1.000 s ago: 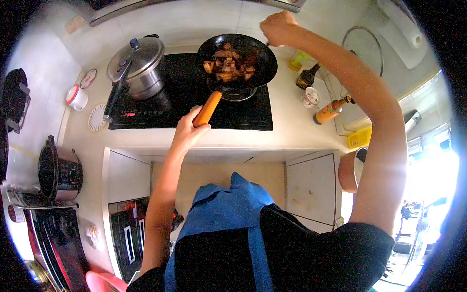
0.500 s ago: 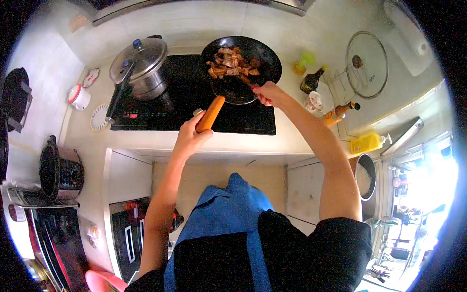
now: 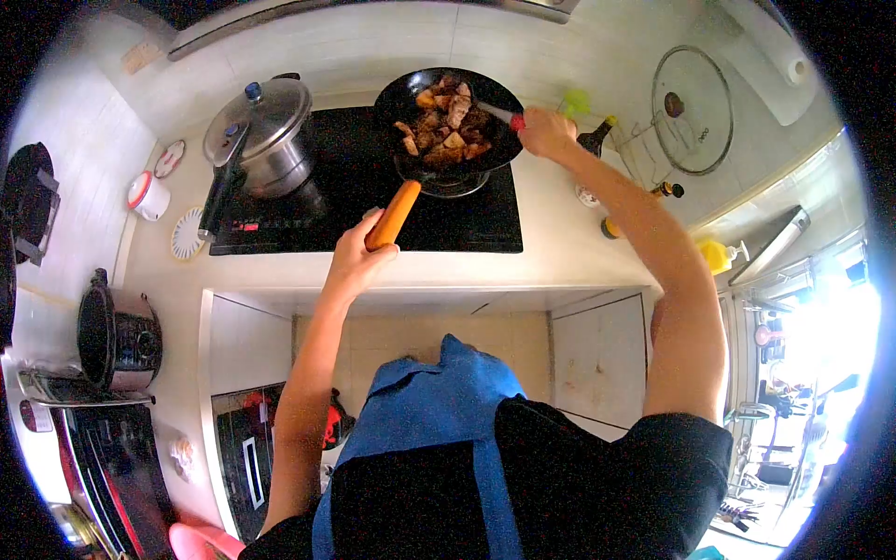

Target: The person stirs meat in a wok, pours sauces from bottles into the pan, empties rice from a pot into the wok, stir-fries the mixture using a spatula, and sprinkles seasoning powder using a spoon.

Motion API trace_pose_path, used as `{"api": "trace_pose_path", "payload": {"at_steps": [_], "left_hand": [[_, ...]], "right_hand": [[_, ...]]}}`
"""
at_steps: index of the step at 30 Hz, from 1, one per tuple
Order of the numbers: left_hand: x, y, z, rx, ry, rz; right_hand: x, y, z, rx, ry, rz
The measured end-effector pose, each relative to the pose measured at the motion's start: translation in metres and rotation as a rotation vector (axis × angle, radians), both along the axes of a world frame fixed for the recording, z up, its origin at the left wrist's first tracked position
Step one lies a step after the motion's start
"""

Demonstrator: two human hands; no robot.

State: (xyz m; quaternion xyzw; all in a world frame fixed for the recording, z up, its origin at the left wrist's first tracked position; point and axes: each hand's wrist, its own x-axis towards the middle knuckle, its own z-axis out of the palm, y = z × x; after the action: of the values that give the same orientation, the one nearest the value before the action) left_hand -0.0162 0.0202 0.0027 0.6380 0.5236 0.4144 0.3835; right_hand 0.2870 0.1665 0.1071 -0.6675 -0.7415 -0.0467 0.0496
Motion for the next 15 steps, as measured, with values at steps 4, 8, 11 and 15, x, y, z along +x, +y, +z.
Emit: {"api": "trace_pose_path", "payload": {"at_steps": [4, 8, 11, 15], "left_hand": [[0.001, 0.002, -0.005, 0.025, -0.005, 0.008], [0.0, 0.002, -0.005, -0.001, -0.011, 0.011], [0.0, 0.006, -0.018, 0.099, 0.056, 0.037], [0.001, 0.003, -0.005, -0.032, 0.018, 0.01]], "right_hand": [[-0.023, 0.017, 0.028, 0.253, -0.361, 0.171], [-0.046, 0.047, 0.02, 0.247, -0.52, 0.254], [-0.058, 0.043, 0.008, 0.158, -0.729, 0.413], [-0.025, 0.036, 0.002, 0.084, -0.781, 0.523]]}}
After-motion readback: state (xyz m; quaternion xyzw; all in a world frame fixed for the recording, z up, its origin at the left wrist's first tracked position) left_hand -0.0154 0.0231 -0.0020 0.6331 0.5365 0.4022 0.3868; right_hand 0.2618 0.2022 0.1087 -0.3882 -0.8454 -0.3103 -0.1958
